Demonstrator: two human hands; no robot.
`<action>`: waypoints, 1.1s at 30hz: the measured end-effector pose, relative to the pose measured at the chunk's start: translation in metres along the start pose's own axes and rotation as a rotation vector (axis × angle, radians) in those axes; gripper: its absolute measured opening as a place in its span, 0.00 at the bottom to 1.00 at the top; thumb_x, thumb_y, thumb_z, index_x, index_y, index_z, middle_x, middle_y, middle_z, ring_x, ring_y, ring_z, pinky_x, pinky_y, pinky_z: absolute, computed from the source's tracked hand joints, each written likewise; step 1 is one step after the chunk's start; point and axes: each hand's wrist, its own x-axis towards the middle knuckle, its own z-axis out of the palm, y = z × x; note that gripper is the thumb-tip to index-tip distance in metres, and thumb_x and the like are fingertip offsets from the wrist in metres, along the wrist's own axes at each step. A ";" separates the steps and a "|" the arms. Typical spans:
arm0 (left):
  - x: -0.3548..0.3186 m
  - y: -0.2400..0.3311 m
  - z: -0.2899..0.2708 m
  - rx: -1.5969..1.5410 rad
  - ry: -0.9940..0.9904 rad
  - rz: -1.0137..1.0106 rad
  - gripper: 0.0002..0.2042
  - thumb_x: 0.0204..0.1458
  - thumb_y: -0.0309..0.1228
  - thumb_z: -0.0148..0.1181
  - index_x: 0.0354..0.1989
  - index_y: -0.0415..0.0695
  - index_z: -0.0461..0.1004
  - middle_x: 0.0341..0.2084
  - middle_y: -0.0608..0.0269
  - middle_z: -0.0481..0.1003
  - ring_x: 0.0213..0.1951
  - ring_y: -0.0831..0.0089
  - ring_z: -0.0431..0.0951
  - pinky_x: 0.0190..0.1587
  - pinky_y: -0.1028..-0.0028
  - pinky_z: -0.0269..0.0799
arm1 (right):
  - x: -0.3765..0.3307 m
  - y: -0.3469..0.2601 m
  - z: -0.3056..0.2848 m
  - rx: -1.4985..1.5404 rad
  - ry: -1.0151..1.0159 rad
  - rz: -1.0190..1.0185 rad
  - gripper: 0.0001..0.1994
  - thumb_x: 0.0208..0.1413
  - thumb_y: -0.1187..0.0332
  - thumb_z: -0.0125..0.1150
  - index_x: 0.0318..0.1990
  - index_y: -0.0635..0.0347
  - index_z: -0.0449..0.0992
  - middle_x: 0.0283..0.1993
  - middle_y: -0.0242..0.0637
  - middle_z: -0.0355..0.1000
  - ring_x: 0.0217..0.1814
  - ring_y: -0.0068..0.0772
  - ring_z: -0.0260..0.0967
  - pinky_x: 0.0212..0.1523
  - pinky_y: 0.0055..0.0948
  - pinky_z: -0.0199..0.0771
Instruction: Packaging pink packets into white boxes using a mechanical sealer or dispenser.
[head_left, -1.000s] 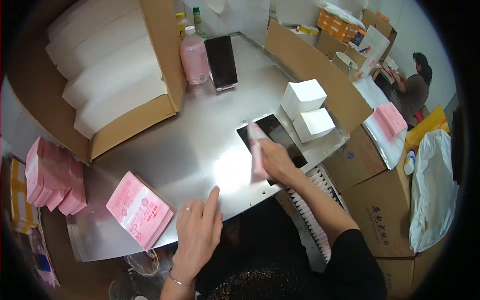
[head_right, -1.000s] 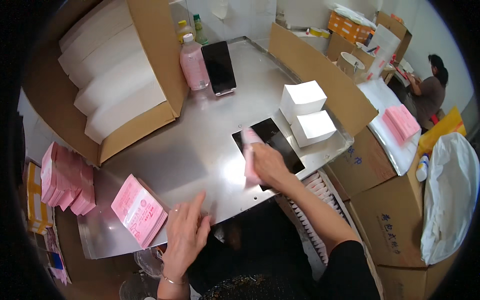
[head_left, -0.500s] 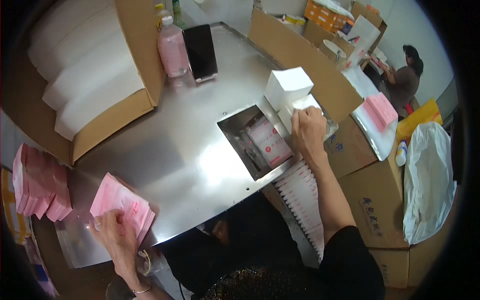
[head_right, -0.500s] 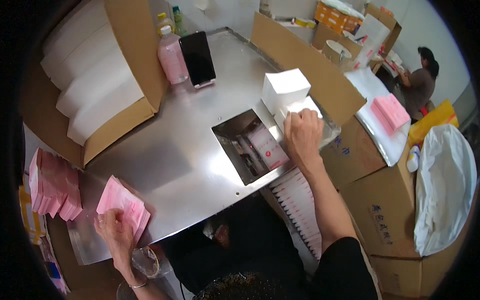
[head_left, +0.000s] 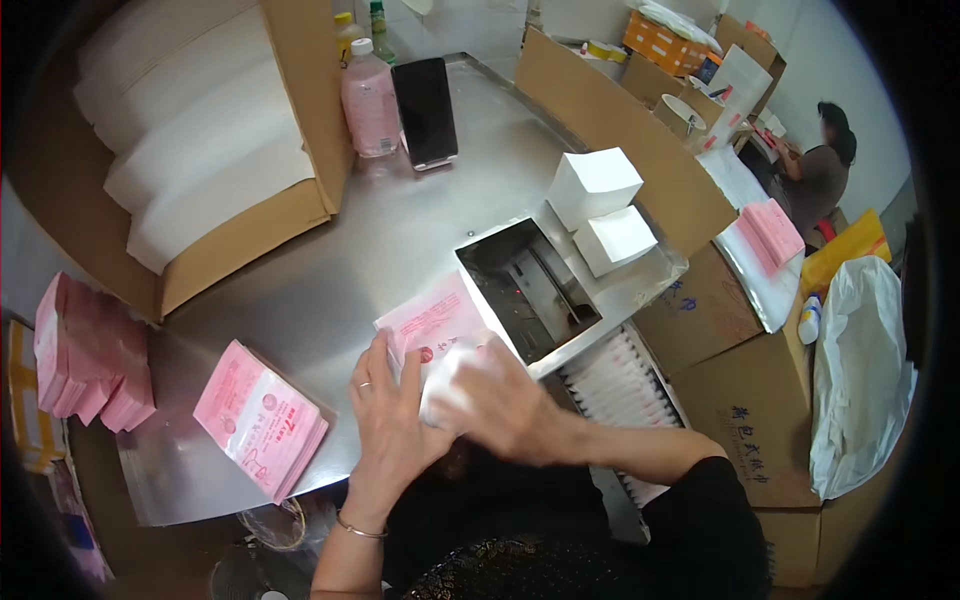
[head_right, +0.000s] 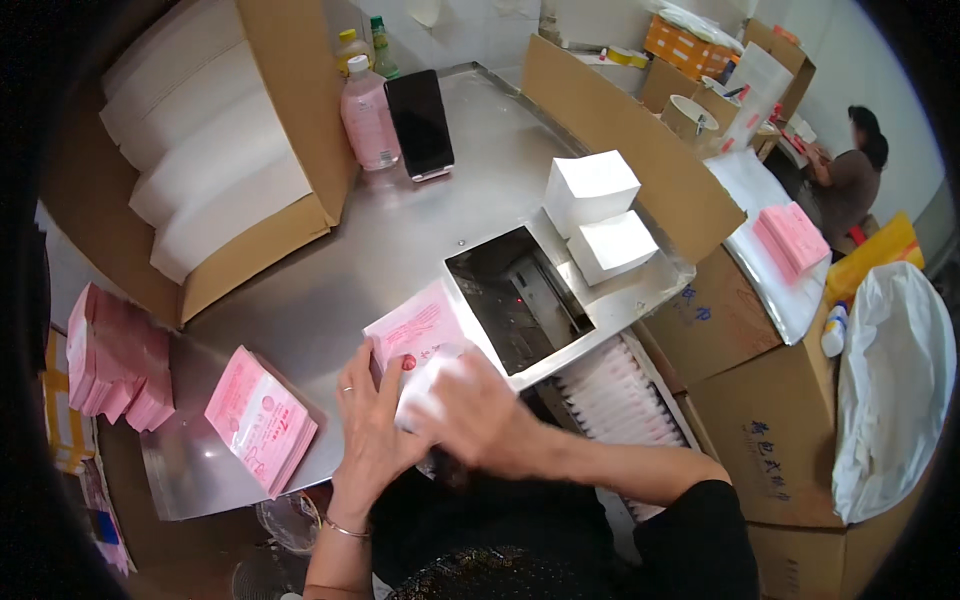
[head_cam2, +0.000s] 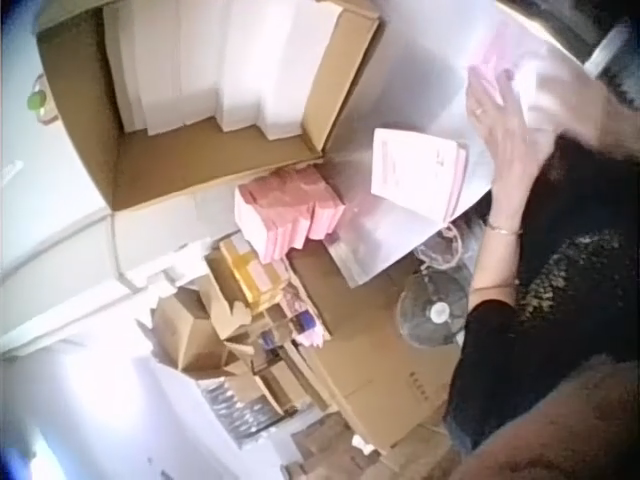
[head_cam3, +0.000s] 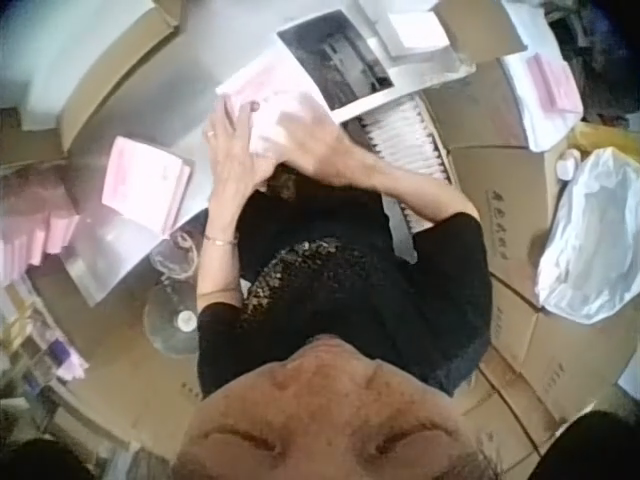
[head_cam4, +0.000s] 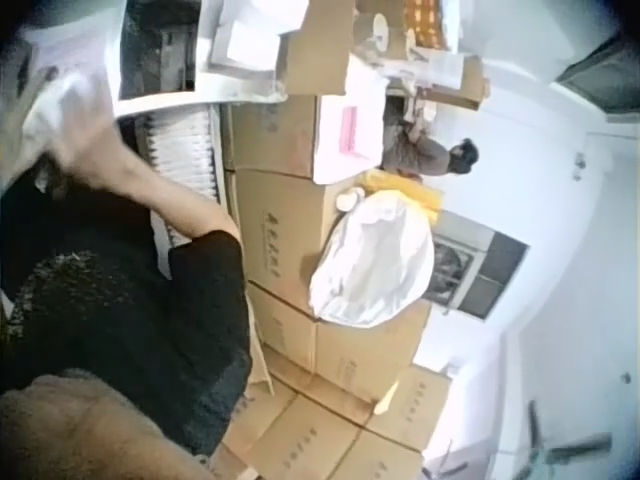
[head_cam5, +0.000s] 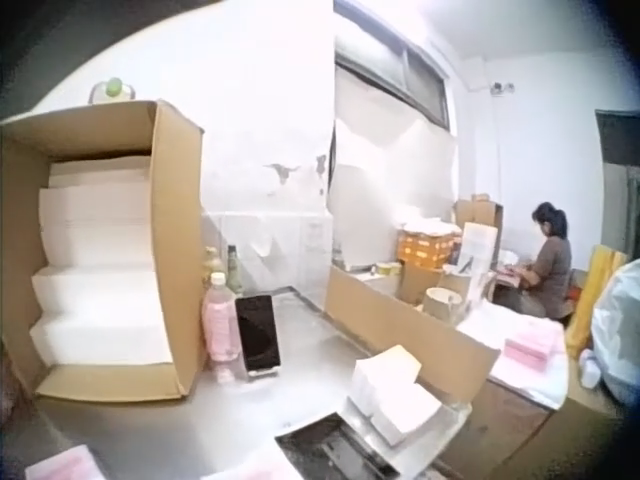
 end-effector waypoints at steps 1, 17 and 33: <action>0.003 0.006 0.004 0.026 0.012 0.014 0.35 0.39 0.37 0.69 0.60 0.40 0.69 0.66 0.33 0.56 0.65 0.38 0.58 0.63 0.43 0.55 | 0.008 0.019 0.009 -0.108 -0.035 0.119 0.17 0.50 0.67 0.59 0.49 0.61 0.76 0.44 0.46 0.71 0.50 0.47 0.72 0.64 0.67 0.60; 0.015 0.020 0.004 0.268 -0.093 -0.051 0.30 0.46 0.50 0.66 0.56 0.47 0.75 0.45 0.48 0.69 0.43 0.53 0.68 0.46 0.57 0.62 | -0.041 0.150 -0.054 -0.667 0.087 0.686 0.07 0.55 0.69 0.63 0.37 0.62 0.78 0.35 0.41 0.69 0.45 0.43 0.68 0.49 0.48 0.63; 0.014 0.028 0.006 0.157 -0.094 0.082 0.25 0.50 0.50 0.65 0.45 0.40 0.74 0.40 0.50 0.70 0.42 0.54 0.70 0.42 0.55 0.67 | -0.021 0.111 -0.047 -0.318 0.266 0.515 0.17 0.49 0.81 0.58 0.49 0.67 0.76 0.49 0.49 0.75 0.51 0.52 0.72 0.52 0.45 0.71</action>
